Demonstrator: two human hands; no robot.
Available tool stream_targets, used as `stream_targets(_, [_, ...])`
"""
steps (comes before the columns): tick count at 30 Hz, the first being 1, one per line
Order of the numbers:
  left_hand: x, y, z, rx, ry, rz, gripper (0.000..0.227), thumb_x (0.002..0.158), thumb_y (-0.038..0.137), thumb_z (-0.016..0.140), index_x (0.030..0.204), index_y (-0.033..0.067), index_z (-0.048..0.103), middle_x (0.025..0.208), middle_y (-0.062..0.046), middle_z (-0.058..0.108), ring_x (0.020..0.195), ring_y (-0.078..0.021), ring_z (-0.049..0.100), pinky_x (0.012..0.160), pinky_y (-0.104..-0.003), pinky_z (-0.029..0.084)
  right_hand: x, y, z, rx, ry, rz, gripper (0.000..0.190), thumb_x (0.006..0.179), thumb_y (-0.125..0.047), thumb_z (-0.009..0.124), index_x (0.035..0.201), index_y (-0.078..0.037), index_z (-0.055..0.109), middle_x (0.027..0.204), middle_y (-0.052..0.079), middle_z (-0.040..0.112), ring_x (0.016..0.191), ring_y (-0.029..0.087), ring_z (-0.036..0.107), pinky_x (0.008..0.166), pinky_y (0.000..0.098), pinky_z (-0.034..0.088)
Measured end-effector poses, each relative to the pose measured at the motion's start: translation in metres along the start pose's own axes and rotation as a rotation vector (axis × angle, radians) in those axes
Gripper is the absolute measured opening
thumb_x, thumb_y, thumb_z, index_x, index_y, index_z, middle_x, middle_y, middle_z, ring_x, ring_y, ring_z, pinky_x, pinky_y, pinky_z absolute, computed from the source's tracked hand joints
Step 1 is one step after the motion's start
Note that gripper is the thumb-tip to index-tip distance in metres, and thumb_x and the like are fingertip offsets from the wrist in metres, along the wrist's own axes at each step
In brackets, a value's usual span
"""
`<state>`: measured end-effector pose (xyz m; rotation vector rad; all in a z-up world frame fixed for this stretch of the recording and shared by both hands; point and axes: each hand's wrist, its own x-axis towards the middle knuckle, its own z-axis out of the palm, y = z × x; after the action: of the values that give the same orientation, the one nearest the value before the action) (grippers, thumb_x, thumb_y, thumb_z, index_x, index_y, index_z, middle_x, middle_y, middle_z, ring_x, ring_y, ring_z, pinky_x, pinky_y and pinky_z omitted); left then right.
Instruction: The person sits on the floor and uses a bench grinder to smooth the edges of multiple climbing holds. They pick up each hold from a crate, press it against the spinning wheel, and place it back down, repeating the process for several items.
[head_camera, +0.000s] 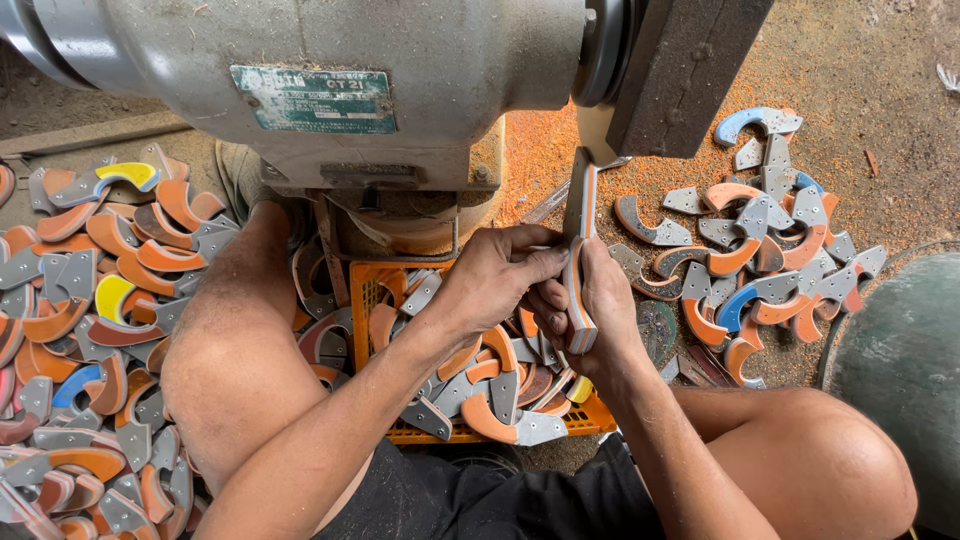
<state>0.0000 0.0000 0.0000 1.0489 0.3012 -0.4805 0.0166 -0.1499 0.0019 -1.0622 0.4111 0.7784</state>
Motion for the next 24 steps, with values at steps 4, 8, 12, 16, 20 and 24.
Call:
stream_targets(4, [-0.0012,0.0019,0.0002,0.036,0.015,0.016,0.029,0.1,0.016,0.062,0.119,-0.0052,0.069,0.074,-0.01,0.071,0.057,-0.0171,0.072,0.055,-0.031,0.064,-0.0021,-0.0037,0.0065,0.004,0.026,0.008,0.053,0.106,-0.053,0.037,0.073,-0.012,0.044,0.05,-0.001,0.042,0.036,0.011,0.041,0.03,0.0233,0.032])
stream_targets(8, [0.0008,0.0019,0.0,0.033,0.014,0.049,0.027,0.1,0.014,0.063,0.116,-0.0054,0.07,0.076,-0.009,0.072,0.06,-0.0147,0.071,0.057,-0.029,0.064,-0.0023,-0.0059,0.0085,0.028,0.008,0.003,0.05,0.106,-0.052,0.038,0.077,-0.012,0.044,0.052,-0.002,0.043,0.037,0.01,0.042,0.031,0.0229,0.032])
stream_targets(12, [0.0022,0.001,-0.0018,0.094,0.03,0.043,0.026,0.1,0.015,0.062,0.116,-0.0035,0.071,0.077,-0.008,0.072,0.061,-0.0136,0.071,0.058,-0.028,0.064,-0.0012,-0.0066,0.0086,0.014,0.054,0.022,0.047,0.106,-0.052,0.038,0.08,-0.013,0.044,0.053,-0.001,0.044,0.037,0.01,0.042,0.031,0.0229,0.032])
stream_targets(16, [0.0046,0.0007,-0.0021,0.095,0.017,0.086,0.026,0.1,0.015,0.063,0.114,-0.0053,0.071,0.085,-0.008,0.075,0.067,-0.0122,0.072,0.062,-0.027,0.065,-0.0009,-0.0069,0.0076,0.032,0.038,0.019,0.046,0.105,-0.052,0.036,0.081,-0.013,0.044,0.054,-0.002,0.045,0.038,0.01,0.043,0.031,0.0226,0.032])
stream_targets(20, [0.0045,0.0013,-0.0023,0.05,0.021,0.051,0.024,0.1,0.015,0.063,0.113,-0.0051,0.07,0.079,-0.009,0.072,0.064,-0.0144,0.072,0.059,-0.029,0.065,0.0002,-0.008,0.0076,0.042,0.028,0.029,0.047,0.106,-0.053,0.036,0.081,-0.013,0.044,0.055,-0.002,0.044,0.038,0.01,0.043,0.031,0.0229,0.032])
stream_targets(24, [0.004,0.0033,-0.0007,-0.01,0.01,0.049,0.023,0.1,0.014,0.062,0.112,-0.0042,0.07,0.075,-0.009,0.07,0.06,-0.0153,0.071,0.057,-0.03,0.065,-0.0006,-0.0107,0.0087,0.063,0.001,0.028,0.047,0.106,-0.053,0.036,0.082,-0.014,0.046,0.056,-0.003,0.044,0.039,0.008,0.042,0.031,0.0215,0.031])
